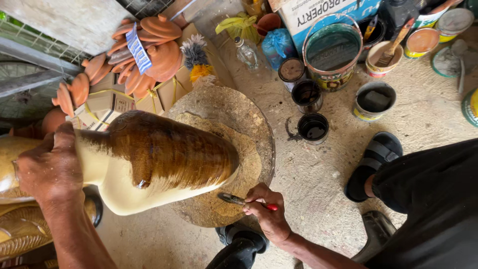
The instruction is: The person paints a brown glaze onto a cream-colored ceramic vase with floral engravings using a brush, dipping the brush into a small container of glaze multiple times and rotating the vase by hand to cover the surface.
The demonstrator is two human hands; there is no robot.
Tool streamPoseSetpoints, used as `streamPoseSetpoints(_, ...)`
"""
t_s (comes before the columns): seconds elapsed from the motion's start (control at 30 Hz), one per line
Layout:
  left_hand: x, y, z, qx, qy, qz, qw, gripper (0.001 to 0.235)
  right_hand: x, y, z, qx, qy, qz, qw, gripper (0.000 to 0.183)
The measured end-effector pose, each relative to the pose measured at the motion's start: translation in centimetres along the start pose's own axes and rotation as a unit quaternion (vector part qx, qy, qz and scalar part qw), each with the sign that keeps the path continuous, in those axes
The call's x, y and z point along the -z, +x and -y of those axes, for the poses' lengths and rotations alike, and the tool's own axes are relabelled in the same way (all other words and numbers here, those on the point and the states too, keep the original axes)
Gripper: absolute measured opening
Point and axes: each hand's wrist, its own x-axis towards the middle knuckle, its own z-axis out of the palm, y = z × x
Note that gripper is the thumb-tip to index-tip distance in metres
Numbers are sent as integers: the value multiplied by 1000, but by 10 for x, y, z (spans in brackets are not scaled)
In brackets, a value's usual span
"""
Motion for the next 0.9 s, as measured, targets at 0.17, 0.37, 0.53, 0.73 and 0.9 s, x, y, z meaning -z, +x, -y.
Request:
streamPoseSetpoints(0.17, -1, 0, 6, -7, -12, -14, 1000, 39, 21, 64, 14, -83, -36, -53, 994, 29)
streamPoseSetpoints(0.37, 4, 2, -2, 26, 12, -35, 999, 41, 7, 46, 17, -12, 14, -58, 998, 15)
streamPoseSetpoints(0.53, 4, -2, -2, 22, -1, -14, 1000, 39, 8, 9, 3, -119, 78, -33, 989, 15)
streamPoseSetpoints(0.73, 5, 0, 6, 12, 14, -30, 999, 39, 31, 77, 17, -100, 64, -139, 983, 14)
streamPoseSetpoints(0.9, 6, -3, -9, 29, -22, -41, 998, 37, 12, 30, 3, -68, 16, -89, 994, 18)
